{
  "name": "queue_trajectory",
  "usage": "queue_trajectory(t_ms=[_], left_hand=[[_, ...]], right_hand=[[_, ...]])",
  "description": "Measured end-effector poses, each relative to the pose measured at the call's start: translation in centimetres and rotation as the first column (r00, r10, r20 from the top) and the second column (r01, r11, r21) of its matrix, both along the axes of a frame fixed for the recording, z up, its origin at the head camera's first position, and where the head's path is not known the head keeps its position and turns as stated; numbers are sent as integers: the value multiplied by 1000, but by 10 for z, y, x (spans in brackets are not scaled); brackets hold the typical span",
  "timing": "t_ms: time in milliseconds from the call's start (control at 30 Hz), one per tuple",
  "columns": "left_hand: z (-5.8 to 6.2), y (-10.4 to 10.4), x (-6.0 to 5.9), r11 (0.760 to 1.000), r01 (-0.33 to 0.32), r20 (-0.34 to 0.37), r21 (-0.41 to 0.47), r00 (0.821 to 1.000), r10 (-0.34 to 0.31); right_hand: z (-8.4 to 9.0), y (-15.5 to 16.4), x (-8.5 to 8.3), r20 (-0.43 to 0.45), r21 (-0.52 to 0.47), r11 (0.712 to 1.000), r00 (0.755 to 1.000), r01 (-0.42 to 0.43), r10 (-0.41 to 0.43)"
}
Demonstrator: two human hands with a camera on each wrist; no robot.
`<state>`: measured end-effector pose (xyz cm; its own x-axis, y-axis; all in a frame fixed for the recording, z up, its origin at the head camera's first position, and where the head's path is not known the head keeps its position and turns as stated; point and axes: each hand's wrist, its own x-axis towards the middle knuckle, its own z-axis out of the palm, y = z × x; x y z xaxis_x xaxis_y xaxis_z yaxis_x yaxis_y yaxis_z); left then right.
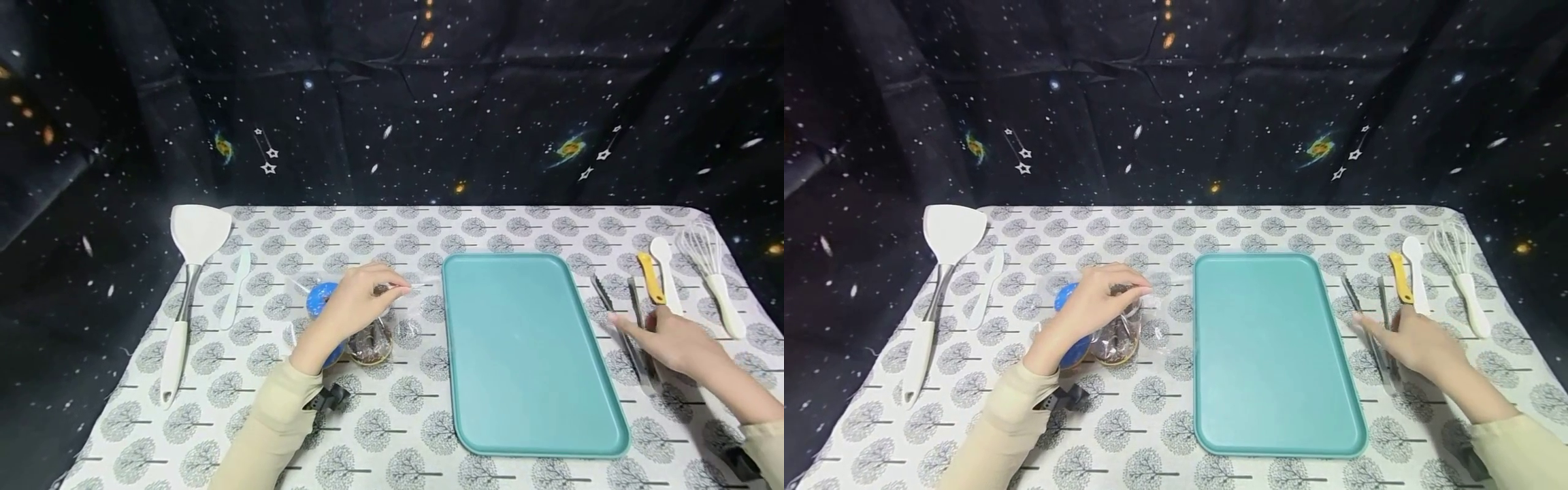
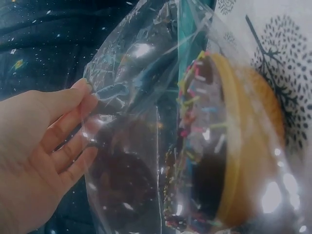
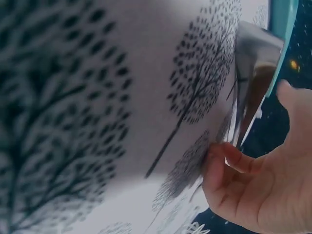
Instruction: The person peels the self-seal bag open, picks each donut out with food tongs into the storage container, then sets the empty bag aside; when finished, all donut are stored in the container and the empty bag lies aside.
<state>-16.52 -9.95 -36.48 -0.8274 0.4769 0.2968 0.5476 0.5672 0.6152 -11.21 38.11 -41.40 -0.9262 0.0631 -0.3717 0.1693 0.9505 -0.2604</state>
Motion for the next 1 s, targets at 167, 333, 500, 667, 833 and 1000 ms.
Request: queue_trajectory(t_ms=[167,333,500,667,833,1000], left_hand=[[1,1,0,1000,10,-16,12,1000,-10],[4,-1,-2,1000,9,-11,21,1000,-9],[7,-5,-2,1000,4,5,25,1000,-4],[7,-8,-2,1000,-6,-7,21,1000,6],[7,-8,-1,1000,7,-28,6,1000,-7],[7,-6,-1,1000,12,-33,5,999,-12]], right_hand=[[1,-3,-2,-5,39,999,1000,-28,28],[6,1,0,-37,3,999,998,-42,42],[21,-2,3,-144,-29,998,989,-47,42],[37,-21,0,-334,-14,986,930,-165,151],[42,-53,-5,-428,-46,960,874,-277,231],[41,-90,-13,-480,-34,922,816,-385,323]])
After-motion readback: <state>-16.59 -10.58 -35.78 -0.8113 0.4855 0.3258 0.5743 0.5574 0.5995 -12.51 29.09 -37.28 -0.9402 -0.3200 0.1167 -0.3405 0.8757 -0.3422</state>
